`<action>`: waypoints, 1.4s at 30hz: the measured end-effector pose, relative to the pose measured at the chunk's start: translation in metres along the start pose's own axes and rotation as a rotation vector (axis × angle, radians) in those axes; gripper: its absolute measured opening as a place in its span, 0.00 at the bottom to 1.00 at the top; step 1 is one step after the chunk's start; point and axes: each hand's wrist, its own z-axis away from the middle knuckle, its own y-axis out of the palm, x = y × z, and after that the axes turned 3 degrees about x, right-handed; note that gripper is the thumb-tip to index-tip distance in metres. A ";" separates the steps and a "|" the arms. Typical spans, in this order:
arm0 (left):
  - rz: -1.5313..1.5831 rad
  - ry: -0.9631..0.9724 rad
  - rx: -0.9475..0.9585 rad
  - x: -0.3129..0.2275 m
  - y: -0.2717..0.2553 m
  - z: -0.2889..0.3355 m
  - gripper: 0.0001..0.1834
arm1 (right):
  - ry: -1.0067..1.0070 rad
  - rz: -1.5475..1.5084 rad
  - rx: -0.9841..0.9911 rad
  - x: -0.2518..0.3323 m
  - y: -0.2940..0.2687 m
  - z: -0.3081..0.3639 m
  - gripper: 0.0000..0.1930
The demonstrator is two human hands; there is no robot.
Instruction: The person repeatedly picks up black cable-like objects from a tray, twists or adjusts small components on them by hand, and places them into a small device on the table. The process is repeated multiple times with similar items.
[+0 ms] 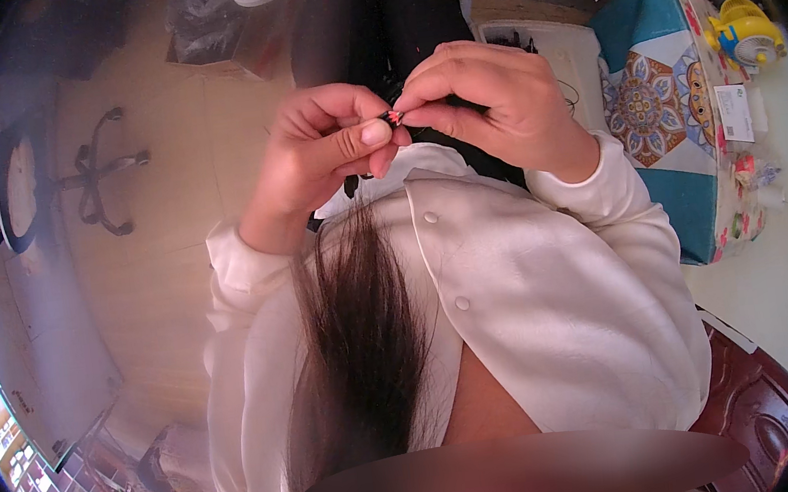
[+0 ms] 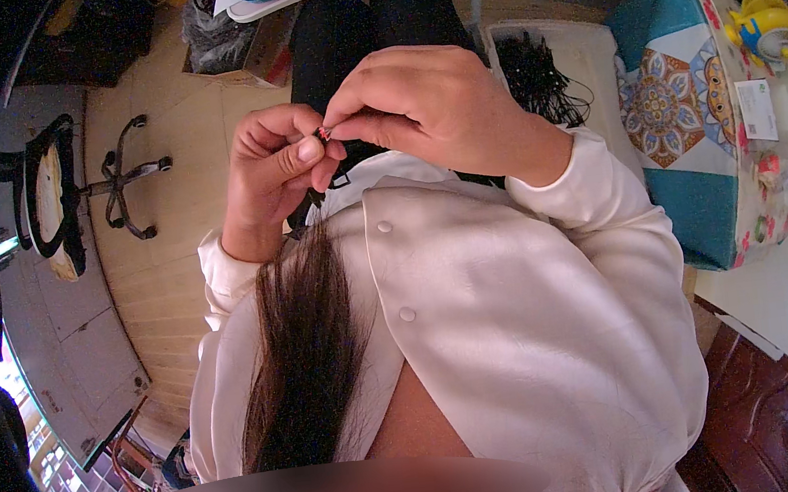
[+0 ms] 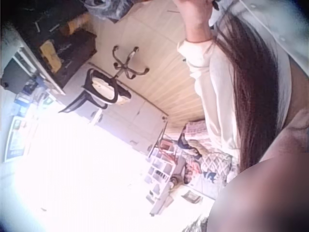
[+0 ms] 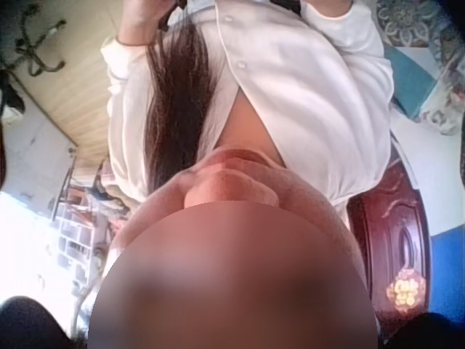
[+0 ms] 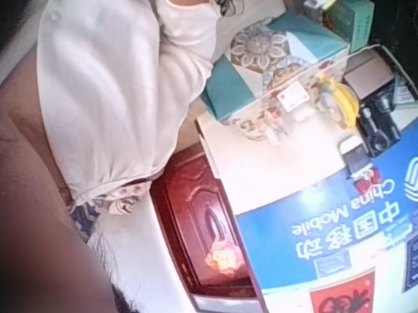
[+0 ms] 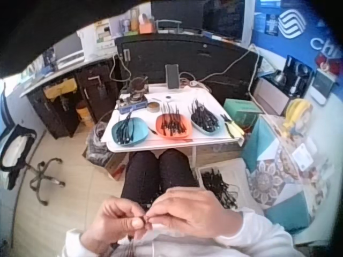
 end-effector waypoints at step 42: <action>0.143 0.302 0.003 0.010 0.008 0.000 0.05 | -0.187 0.063 -0.085 -0.004 0.004 -0.008 0.10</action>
